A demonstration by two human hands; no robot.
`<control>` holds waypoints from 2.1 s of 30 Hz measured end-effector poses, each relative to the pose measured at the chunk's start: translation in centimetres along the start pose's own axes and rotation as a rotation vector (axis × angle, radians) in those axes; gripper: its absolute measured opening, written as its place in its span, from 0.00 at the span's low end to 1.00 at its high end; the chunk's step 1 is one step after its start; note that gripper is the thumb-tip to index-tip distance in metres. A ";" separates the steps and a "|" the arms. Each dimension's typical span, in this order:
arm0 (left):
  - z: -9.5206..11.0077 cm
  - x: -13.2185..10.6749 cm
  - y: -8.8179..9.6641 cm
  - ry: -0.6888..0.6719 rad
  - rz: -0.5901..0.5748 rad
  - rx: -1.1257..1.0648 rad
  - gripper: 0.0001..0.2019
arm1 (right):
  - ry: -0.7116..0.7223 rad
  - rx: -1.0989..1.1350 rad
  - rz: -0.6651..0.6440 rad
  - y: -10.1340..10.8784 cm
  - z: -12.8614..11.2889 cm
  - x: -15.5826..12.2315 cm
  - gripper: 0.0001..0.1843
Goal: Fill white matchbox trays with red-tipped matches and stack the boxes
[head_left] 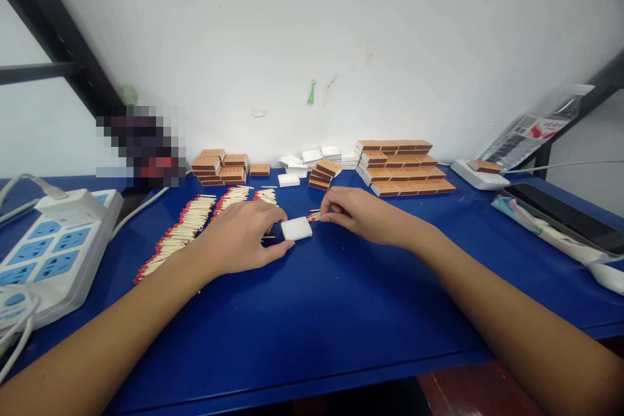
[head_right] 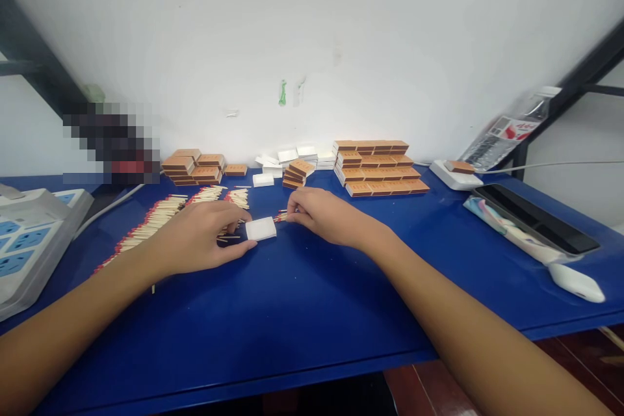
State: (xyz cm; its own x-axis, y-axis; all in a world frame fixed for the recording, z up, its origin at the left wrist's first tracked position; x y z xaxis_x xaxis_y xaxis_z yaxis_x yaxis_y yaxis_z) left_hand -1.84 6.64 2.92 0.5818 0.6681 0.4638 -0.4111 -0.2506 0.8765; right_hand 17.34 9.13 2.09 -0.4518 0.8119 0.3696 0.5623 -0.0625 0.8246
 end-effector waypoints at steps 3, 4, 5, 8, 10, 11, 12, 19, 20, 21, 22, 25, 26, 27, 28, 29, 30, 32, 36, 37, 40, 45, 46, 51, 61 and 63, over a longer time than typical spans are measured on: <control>0.1 0.0 0.0 -0.009 0.015 0.016 0.13 | 0.042 0.043 0.089 0.6 -1.6 -0.1 0.12; 0.2 -0.1 0.0 -0.013 0.017 0.020 0.13 | 0.060 0.058 0.104 0.6 -2.2 -0.1 0.11; 0.3 -0.1 0.0 -0.017 0.019 0.025 0.13 | 0.076 0.069 0.114 0.5 -2.6 -0.2 0.11; 0.6 0.0 0.0 -0.038 0.032 0.042 0.13 | 0.103 0.068 0.109 -0.2 -3.6 -0.6 0.07; 0.8 0.0 0.0 -0.048 0.036 0.049 0.13 | 0.113 0.050 0.094 -0.8 -3.9 -0.7 0.07; 0.8 0.1 0.0 -0.050 0.036 0.049 0.13 | 0.117 0.039 0.086 -1.0 -3.9 -0.8 0.07; 0.9 0.1 0.0 -0.053 0.035 0.046 0.13 | 0.121 0.028 0.077 -1.2 -4.0 -0.8 0.07; 1.1 0.1 0.0 -0.068 0.050 0.035 0.13 | 0.132 -0.008 0.055 -1.8 -4.2 -1.1 0.05; 1.1 0.1 0.0 -0.070 0.051 0.034 0.13 | 0.135 -0.004 0.049 -1.8 -4.3 -1.1 0.05; 1.1 0.1 0.0 -0.071 0.053 0.034 0.13 | 0.141 0.003 0.042 -1.9 -4.3 -1.1 0.04; 1.0 0.1 0.0 -0.069 0.054 0.035 0.13 | 0.149 0.014 0.040 -1.8 -4.3 -1.1 0.04; 0.7 0.0 0.1 -0.059 0.053 0.037 0.14 | 0.154 0.046 0.082 -1.0 -3.6 -0.7 0.06; 0.6 0.0 0.1 -0.059 0.052 0.038 0.14 | 0.145 0.044 0.113 -0.6 -3.0 -0.5 0.06; 0.4 0.0 0.2 -0.061 0.053 0.043 0.14 | 0.131 0.031 0.146 -0.1 -2.4 -0.3 0.06; 0.4 0.1 0.4 -0.066 0.054 0.051 0.14 | 0.114 0.009 0.174 0.2 -1.7 -0.1 0.06; 0.3 0.1 0.6 -0.071 0.059 0.063 0.14 | 0.098 -0.016 0.190 0.5 -1.0 0.1 0.06; 0.2 0.2 0.8 -0.077 0.067 0.079 0.14 | 0.087 -0.036 0.194 0.7 -0.4 0.2 0.06; 0.0 0.3 1.1 -0.085 0.087 0.114 0.14 | 0.076 -0.045 0.169 0.6 0.3 0.4 0.06; -0.3 0.4 1.5 -0.091 0.116 0.167 0.15 | 0.065 0.009 0.088 -0.2 0.5 0.3 0.06; -0.4 0.4 1.6 -0.089 0.118 0.174 0.15 | 0.065 0.015 0.079 -0.4 0.4 0.3 0.07; -0.5 0.4 1.6 -0.092 0.123 0.186 0.15 | 0.061 0.007 0.070 -0.6 0.5 0.3 0.08; -0.5 0.4 1.5 -0.097 0.124 0.184 0.15 | 0.029 -0.023 0.033 -0.8 1.0 0.2 0.08; -0.5 0.4 1.5 -0.093 0.116 0.182 0.15 | 0.029 -0.027 0.025 -0.8 1.1 0.2 0.08; -0.4 0.3 1.3 -0.080 0.085 0.179 0.15 | 0.029 -0.024 0.037 -0.3 0.9 0.1 0.09; 0.1 0.1 0.1 -0.118 0.022 0.147 0.15 | 0.077 0.005 0.104 -0.2 -2.1 -0.4 0.07; 0.2 0.1 0.1 -0.122 0.025 0.145 0.15 | 0.093 -0.008 0.100 -0.5 -2.5 -0.5 0.06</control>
State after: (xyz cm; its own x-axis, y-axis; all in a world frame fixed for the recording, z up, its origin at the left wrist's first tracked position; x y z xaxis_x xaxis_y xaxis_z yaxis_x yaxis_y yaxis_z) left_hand -1.66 6.56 3.06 0.6570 0.5729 0.4899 -0.3260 -0.3701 0.8699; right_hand 15.53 7.28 2.56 -0.4565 0.7439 0.4880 0.6021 -0.1454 0.7850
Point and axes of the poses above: each hand's wrist, its own x-axis towards the middle knuckle, its own y-axis out of the back of the hand, z = x × y, the point moved 7 cm from there along x, towards the middle knuckle, and after that the axes turned 15 degrees about z, right-handed, at the moved point
